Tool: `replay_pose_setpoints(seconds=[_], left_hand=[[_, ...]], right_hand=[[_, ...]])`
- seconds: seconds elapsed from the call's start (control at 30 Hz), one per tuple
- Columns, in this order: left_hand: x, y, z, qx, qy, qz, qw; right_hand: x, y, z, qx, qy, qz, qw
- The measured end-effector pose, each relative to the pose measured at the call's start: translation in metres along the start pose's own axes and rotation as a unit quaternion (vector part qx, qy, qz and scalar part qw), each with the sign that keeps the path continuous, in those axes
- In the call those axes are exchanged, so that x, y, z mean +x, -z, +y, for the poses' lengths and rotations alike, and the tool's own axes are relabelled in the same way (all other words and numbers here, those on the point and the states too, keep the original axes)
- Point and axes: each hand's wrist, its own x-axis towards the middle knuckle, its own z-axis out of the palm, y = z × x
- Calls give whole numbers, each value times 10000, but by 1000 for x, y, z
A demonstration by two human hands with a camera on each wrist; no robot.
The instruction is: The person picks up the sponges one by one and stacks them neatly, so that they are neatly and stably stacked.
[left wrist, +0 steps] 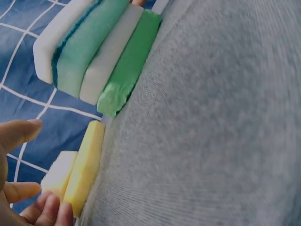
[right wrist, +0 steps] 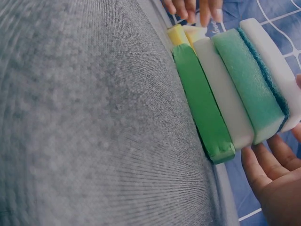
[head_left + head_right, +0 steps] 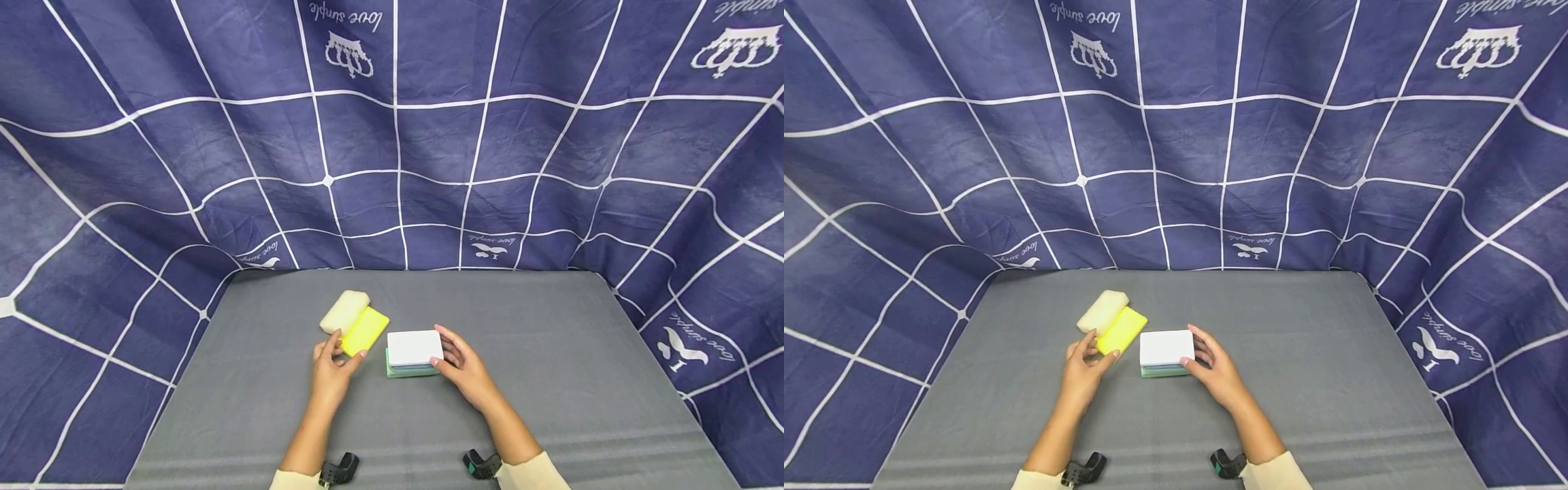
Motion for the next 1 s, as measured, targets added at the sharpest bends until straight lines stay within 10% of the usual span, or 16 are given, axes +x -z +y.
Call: replay_pose_setpoints(seconds=[1.0], left_hand=[[13, -4, -18, 1085, 366, -17, 9934]], right_hand=[[1, 2, 5, -90, 50, -32, 9999]])
